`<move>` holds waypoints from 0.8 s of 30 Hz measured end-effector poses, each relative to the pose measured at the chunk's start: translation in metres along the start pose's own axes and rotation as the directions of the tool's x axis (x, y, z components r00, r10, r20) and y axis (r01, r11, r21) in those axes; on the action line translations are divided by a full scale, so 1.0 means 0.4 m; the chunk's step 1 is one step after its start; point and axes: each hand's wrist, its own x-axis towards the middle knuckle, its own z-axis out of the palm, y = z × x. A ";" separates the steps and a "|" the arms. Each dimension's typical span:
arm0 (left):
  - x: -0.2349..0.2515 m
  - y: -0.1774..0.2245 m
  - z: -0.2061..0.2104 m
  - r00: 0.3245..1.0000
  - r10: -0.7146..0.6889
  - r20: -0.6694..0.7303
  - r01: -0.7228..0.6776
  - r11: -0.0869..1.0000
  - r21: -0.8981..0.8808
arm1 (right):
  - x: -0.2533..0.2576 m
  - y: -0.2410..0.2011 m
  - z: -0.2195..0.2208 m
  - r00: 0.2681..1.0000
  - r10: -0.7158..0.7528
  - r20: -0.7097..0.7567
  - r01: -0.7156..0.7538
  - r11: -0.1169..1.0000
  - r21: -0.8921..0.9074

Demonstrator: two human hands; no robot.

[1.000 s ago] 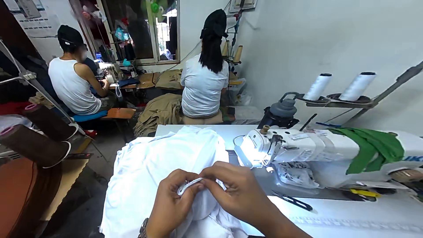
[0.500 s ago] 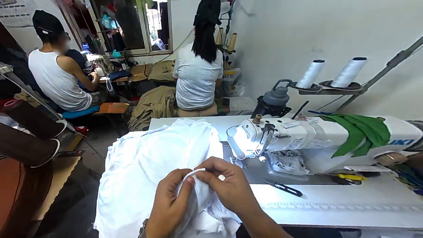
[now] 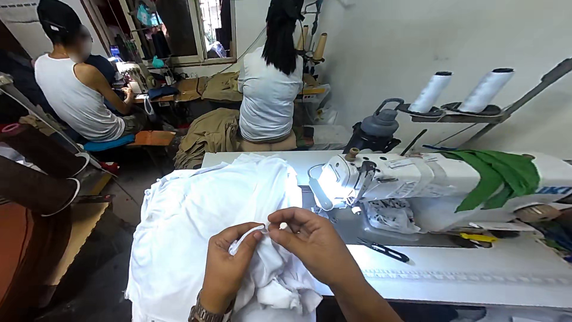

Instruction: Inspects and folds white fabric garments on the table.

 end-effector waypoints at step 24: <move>-0.027 -0.036 0.007 0.992 -0.023 -0.123 0.031 0.997 0.070 | -0.012 0.051 0.084 0.915 -0.374 -0.155 0.325 0.907 -0.269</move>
